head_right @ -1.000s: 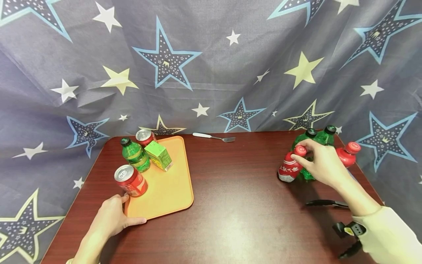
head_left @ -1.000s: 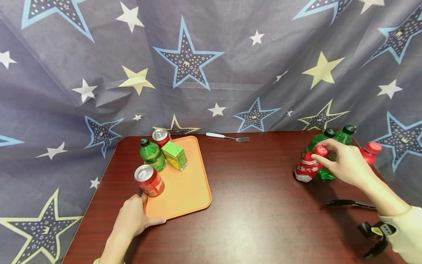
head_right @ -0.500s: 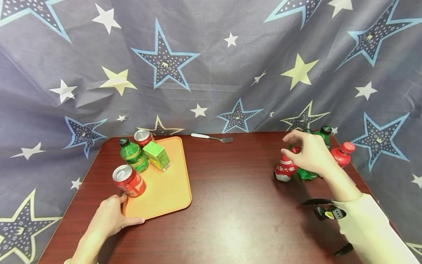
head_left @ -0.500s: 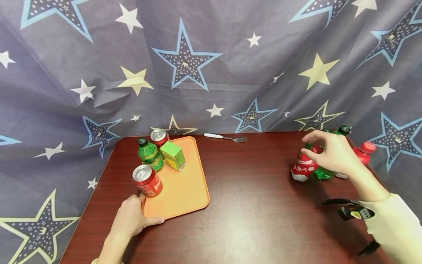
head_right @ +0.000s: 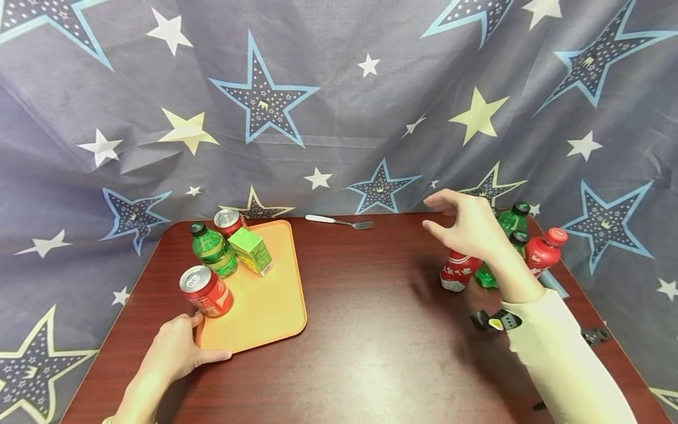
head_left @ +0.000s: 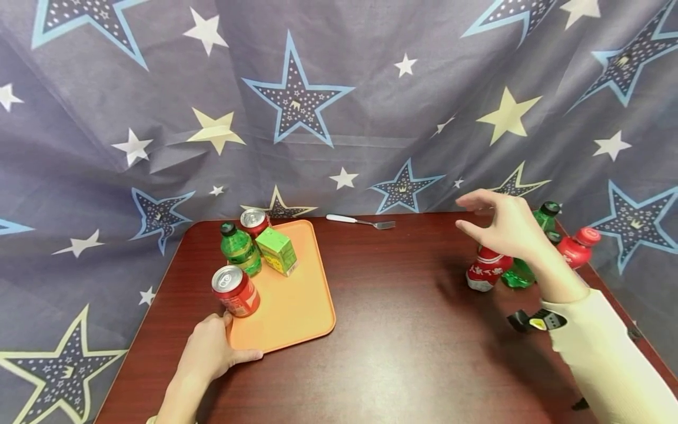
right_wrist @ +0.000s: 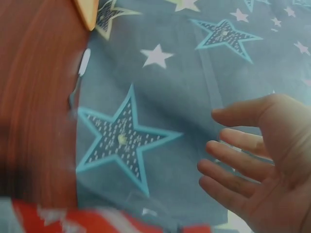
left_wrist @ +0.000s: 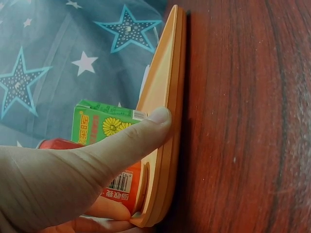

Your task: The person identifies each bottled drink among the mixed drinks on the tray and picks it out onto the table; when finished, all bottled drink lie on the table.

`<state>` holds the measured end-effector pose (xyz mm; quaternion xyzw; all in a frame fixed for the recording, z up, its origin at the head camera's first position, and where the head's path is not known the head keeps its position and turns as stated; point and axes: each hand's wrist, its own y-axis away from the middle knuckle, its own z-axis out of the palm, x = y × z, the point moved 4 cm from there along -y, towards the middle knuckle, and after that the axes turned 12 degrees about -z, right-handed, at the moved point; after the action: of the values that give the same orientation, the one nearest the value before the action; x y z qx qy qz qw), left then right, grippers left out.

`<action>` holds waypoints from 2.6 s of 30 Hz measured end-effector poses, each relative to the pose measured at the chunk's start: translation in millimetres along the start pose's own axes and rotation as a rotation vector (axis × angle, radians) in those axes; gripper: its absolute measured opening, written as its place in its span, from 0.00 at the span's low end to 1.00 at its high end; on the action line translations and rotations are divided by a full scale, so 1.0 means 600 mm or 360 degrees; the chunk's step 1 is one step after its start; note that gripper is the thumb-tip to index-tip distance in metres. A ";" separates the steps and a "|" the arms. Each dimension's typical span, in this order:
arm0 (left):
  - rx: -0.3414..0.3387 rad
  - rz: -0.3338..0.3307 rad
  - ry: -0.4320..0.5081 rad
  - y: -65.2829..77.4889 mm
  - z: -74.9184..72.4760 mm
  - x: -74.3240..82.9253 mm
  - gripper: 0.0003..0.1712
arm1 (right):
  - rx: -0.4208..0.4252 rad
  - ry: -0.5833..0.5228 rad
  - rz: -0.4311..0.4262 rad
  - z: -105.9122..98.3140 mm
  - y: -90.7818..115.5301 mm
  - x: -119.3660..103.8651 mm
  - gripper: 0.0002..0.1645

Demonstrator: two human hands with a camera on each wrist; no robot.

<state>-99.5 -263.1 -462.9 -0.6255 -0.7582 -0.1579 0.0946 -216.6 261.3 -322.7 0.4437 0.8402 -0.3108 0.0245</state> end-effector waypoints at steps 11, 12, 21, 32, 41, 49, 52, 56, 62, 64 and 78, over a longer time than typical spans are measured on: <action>-0.0010 -0.0004 -0.0012 -0.002 0.002 0.000 0.57 | 0.0066 -0.0240 -0.0034 0.038 -0.056 -0.039 0.20; -0.0007 -0.0001 -0.0013 -0.002 0.002 0.000 0.57 | 0.0070 -0.0256 -0.0040 0.041 -0.060 -0.042 0.20; 0.0016 0.0007 -0.0017 -0.001 0.002 -0.003 0.57 | 0.0034 -0.0428 -0.0071 0.076 -0.098 -0.072 0.21; 0.0009 0.0005 -0.0022 -0.004 0.004 -0.007 0.59 | -0.0009 -0.0585 -0.0110 0.117 -0.136 -0.107 0.22; 0.0058 0.0040 -0.0027 -0.013 0.016 -0.020 0.59 | -0.0035 -0.0653 -0.0188 0.157 -0.160 -0.144 0.22; -0.0006 0.0011 -0.0033 -0.003 0.004 -0.003 0.57 | -0.0056 -0.0742 -0.0227 0.193 -0.180 -0.183 0.23; -0.0007 0.0015 -0.0037 -0.004 0.002 0.000 0.57 | -0.0064 -0.0760 -0.0250 0.204 -0.188 -0.197 0.23; -0.0013 0.0016 -0.0033 -0.003 0.002 0.002 0.57 | -0.0087 -0.0785 -0.0280 0.219 -0.202 -0.217 0.22; -0.0007 0.0016 -0.0035 -0.003 0.004 -0.002 0.56 | -0.0101 -0.0795 -0.0321 0.248 -0.222 -0.249 0.22; 0.0001 0.0017 -0.0038 -0.003 0.005 -0.002 0.56 | -0.0109 -0.0806 -0.0332 0.260 -0.227 -0.258 0.22; -0.0013 0.0007 -0.0034 -0.002 0.004 -0.001 0.56 | -0.0201 -0.0847 -0.0318 0.343 -0.255 -0.317 0.25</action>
<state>-100.2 -263.0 -465.3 -0.6292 -0.7571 -0.1540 0.0844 -266.3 -52.7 -351.7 0.2592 0.8615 -0.3642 0.2408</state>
